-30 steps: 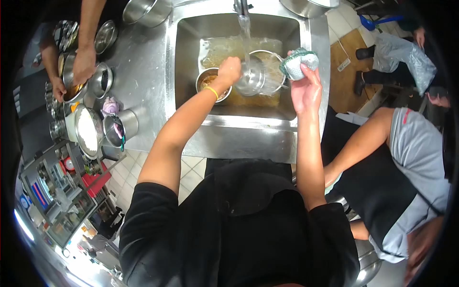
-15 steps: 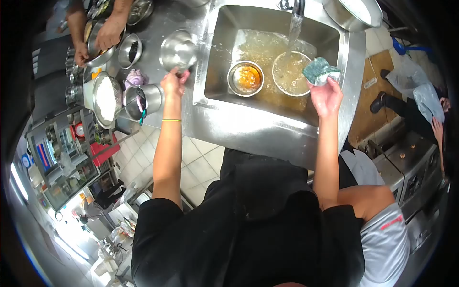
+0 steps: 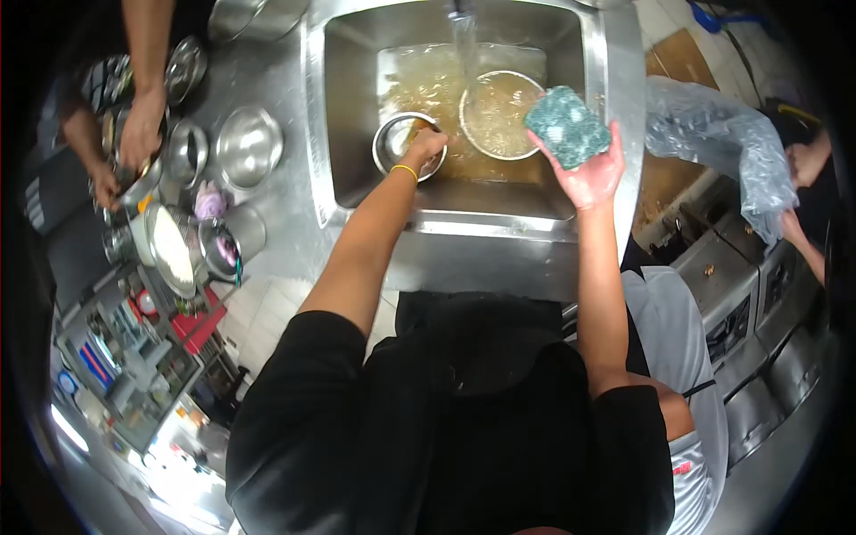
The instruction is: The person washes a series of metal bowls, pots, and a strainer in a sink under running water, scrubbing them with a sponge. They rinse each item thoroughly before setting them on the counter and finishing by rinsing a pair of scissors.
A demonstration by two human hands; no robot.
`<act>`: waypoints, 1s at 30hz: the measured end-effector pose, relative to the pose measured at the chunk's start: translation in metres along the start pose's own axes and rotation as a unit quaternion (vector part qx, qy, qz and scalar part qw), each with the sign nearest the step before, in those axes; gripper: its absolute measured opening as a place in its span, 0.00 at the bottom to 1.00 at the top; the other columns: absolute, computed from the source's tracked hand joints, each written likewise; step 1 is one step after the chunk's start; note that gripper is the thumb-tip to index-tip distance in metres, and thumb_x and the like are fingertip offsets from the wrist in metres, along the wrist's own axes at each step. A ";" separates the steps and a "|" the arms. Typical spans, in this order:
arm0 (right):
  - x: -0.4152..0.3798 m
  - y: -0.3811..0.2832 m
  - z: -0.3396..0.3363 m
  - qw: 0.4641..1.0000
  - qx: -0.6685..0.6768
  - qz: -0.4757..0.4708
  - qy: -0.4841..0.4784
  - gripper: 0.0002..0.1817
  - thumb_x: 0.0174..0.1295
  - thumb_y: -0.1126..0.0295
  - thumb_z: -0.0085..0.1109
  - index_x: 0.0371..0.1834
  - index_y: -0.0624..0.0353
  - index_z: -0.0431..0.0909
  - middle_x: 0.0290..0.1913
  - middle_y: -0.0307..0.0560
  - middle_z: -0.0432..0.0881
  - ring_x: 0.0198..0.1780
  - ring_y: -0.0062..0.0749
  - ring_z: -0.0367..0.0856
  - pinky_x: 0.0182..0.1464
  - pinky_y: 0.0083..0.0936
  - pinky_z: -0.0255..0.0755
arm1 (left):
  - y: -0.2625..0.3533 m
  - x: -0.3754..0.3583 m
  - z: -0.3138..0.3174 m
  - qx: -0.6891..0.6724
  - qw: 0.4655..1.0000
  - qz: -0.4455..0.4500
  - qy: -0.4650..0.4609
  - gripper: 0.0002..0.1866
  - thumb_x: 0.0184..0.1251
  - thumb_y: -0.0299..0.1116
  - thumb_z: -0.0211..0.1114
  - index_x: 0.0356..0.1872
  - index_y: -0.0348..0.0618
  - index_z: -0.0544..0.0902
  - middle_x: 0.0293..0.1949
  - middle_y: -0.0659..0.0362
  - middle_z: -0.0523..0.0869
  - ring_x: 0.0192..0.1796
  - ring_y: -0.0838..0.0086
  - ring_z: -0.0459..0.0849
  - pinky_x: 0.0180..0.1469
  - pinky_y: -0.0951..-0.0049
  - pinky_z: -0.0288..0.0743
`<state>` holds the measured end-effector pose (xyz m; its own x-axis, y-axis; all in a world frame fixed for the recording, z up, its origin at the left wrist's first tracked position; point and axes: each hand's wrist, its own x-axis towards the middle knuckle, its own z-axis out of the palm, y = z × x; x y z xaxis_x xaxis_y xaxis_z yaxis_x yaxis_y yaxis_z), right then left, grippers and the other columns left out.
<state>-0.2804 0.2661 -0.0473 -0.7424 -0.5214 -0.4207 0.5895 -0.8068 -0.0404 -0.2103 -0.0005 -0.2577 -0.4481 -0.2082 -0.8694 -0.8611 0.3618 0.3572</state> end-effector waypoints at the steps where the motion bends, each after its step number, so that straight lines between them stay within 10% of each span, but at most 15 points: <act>1: 0.001 0.000 0.002 1.000 -0.010 -0.007 0.018 0.33 0.59 0.54 0.45 0.63 0.64 0.55 0.64 0.55 0.59 0.67 0.51 0.53 0.66 0.58 0.41 | -0.001 0.014 0.009 0.001 0.998 0.028 0.055 0.26 0.46 0.41 0.63 0.38 0.23 0.77 0.41 0.40 0.80 0.44 0.55 0.80 0.44 0.66 0.72; 8: 0.034 0.011 -0.032 0.992 -0.122 0.010 0.041 0.26 0.60 0.61 0.40 0.61 0.61 0.61 0.60 0.51 0.67 0.60 0.43 0.66 0.62 0.50 0.57 | -0.014 0.005 -0.009 -0.115 0.984 0.046 0.132 0.03 0.43 0.22 0.53 0.20 0.32 0.71 0.17 0.56 0.72 0.18 0.71 0.71 0.17 0.68 0.61; 10: 0.065 0.031 -0.035 0.961 -0.269 0.009 0.061 0.25 0.57 0.63 0.46 0.59 0.59 0.65 0.58 0.49 0.69 0.56 0.37 0.70 0.59 0.32 0.63 | -0.010 -0.037 -0.038 -0.299 0.951 0.050 0.056 0.04 0.41 0.19 0.51 0.23 0.34 0.71 0.19 0.61 0.71 0.19 0.73 0.69 0.18 0.71 0.61; 14: 0.140 0.088 -0.041 0.703 -0.690 -0.140 -0.099 0.23 0.54 0.64 0.53 0.55 0.53 0.69 0.52 0.47 0.74 0.53 0.37 0.73 0.55 0.33 0.65 | 0.020 -0.112 -0.072 -0.450 0.890 0.067 0.010 0.16 0.44 0.16 0.46 0.38 0.36 0.68 0.23 0.59 0.72 0.20 0.76 0.69 0.19 0.80 0.61; 16: 0.162 0.114 -0.017 0.443 -0.844 -0.248 -0.175 0.21 0.55 0.65 0.51 0.54 0.56 0.71 0.56 0.49 0.72 0.58 0.40 0.68 0.60 0.33 0.60 | 0.024 -0.113 -0.069 -0.518 0.845 0.130 -0.017 0.21 0.44 0.14 0.45 0.44 0.38 0.67 0.26 0.59 0.75 0.22 0.76 0.72 0.20 0.81 0.63; 18: 0.161 0.140 -0.003 0.368 -0.835 -0.315 -0.262 0.20 0.52 0.66 0.52 0.50 0.54 0.74 0.55 0.46 0.73 0.59 0.40 0.67 0.61 0.35 0.59 | 0.042 -0.109 -0.071 -0.491 0.831 0.255 -0.059 0.23 0.44 0.13 0.45 0.46 0.38 0.66 0.29 0.57 0.77 0.27 0.73 0.77 0.24 0.80 0.69; 23: 0.110 0.140 0.000 0.293 -0.820 -0.411 -0.270 0.17 0.51 0.74 0.49 0.45 0.51 0.77 0.55 0.40 0.73 0.61 0.40 0.66 0.62 0.37 0.58 | 0.029 -0.111 -0.046 -0.781 0.579 0.213 -0.096 0.26 0.42 0.10 0.44 0.50 0.32 0.67 0.47 0.50 0.75 0.47 0.63 0.78 0.51 0.62 0.73; 28: 0.106 0.122 -0.063 0.444 -0.802 -0.391 -0.079 0.18 0.52 0.71 0.48 0.48 0.60 0.74 0.54 0.46 0.73 0.58 0.43 0.67 0.60 0.35 0.61 | 0.024 -0.131 -0.010 -0.847 0.515 0.122 -0.054 0.17 0.59 0.18 0.47 0.51 0.31 0.67 0.51 0.48 0.74 0.53 0.61 0.74 0.60 0.59 0.65; 30: 0.114 0.123 -0.078 0.825 -0.480 -0.207 0.214 0.19 0.59 0.65 0.42 0.52 0.61 0.70 0.52 0.48 0.73 0.54 0.41 0.71 0.56 0.33 0.64 | 0.024 -0.143 -0.008 -0.871 0.479 0.102 -0.038 0.16 0.62 0.20 0.49 0.53 0.35 0.67 0.50 0.50 0.75 0.53 0.61 0.74 0.60 0.58 0.65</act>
<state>-0.2679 0.1292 -0.1709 -0.8841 0.0559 -0.4639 0.4465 -0.1912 -0.8741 -0.1685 0.0306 -0.1218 -0.6124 -0.2727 -0.7420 0.2748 -0.9535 0.1237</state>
